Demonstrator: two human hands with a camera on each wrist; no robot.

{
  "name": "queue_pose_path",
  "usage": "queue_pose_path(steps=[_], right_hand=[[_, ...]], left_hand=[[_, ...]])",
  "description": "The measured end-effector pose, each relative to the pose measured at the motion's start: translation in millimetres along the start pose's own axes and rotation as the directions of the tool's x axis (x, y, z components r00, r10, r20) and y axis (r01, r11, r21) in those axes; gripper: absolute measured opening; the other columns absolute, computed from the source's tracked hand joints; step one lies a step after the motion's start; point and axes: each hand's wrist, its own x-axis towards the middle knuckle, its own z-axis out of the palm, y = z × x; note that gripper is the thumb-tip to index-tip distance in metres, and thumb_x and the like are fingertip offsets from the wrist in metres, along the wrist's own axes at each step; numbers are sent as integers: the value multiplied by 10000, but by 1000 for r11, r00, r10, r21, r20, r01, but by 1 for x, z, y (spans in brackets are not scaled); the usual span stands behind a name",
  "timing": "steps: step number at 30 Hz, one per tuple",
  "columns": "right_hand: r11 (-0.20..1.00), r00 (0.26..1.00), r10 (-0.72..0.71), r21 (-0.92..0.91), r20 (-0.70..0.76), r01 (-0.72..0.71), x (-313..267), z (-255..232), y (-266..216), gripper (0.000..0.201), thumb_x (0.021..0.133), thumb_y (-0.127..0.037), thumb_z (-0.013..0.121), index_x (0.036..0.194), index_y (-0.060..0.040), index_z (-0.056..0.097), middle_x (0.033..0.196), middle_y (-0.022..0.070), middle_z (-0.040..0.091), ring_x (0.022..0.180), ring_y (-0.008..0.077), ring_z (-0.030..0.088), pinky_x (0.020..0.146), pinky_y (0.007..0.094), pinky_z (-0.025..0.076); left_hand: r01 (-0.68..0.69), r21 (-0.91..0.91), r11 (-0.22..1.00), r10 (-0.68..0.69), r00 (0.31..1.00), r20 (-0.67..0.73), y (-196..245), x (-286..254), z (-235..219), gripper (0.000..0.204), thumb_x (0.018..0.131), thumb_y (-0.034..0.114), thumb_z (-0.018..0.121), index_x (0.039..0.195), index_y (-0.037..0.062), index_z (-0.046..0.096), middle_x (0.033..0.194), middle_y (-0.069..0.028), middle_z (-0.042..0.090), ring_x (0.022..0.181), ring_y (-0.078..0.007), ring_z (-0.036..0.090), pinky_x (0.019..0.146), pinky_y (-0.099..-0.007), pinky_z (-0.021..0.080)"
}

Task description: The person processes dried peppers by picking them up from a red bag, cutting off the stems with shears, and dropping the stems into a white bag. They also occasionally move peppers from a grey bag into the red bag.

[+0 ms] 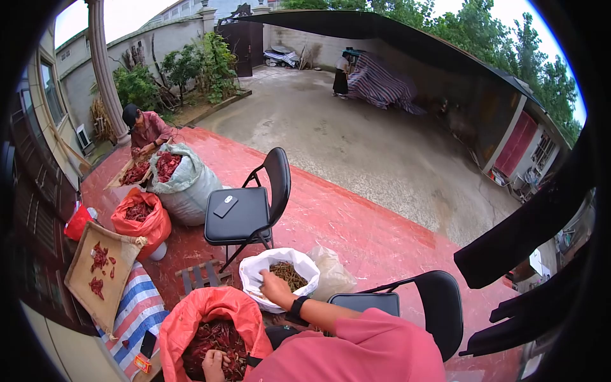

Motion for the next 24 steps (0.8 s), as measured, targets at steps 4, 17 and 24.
queue_pose_path(steps=[4,17,24], right_hand=[[985,977,-65,168,205,30,-6,10,2,225,875,-231,607,992,-40,596,881,139,654,831,282,638,731,379,486],[563,607,-444,732,659,-384,-43,49,-148,285,920,-137,581,1146,32,544,951,77,622,820,146,613,735,276,524],[614,465,-436,633,770,-472,-56,34,-185,161,956,-126,545,987,21,602,820,58,642,773,129,603,747,253,479]], left_hand=[[21,5,1000,-21,1000,8,-23,7,4,310,989,307,458,764,95,485,617,35,373,529,-80,338,492,-260,283],[-300,-199,933,225,918,-326,7,44,-1,286,1022,274,388,1134,39,507,936,-44,489,820,-132,484,662,-251,411],[-351,-306,885,169,854,-492,12,36,-8,338,1047,306,302,1011,53,524,608,33,412,501,-41,340,463,-202,268]])
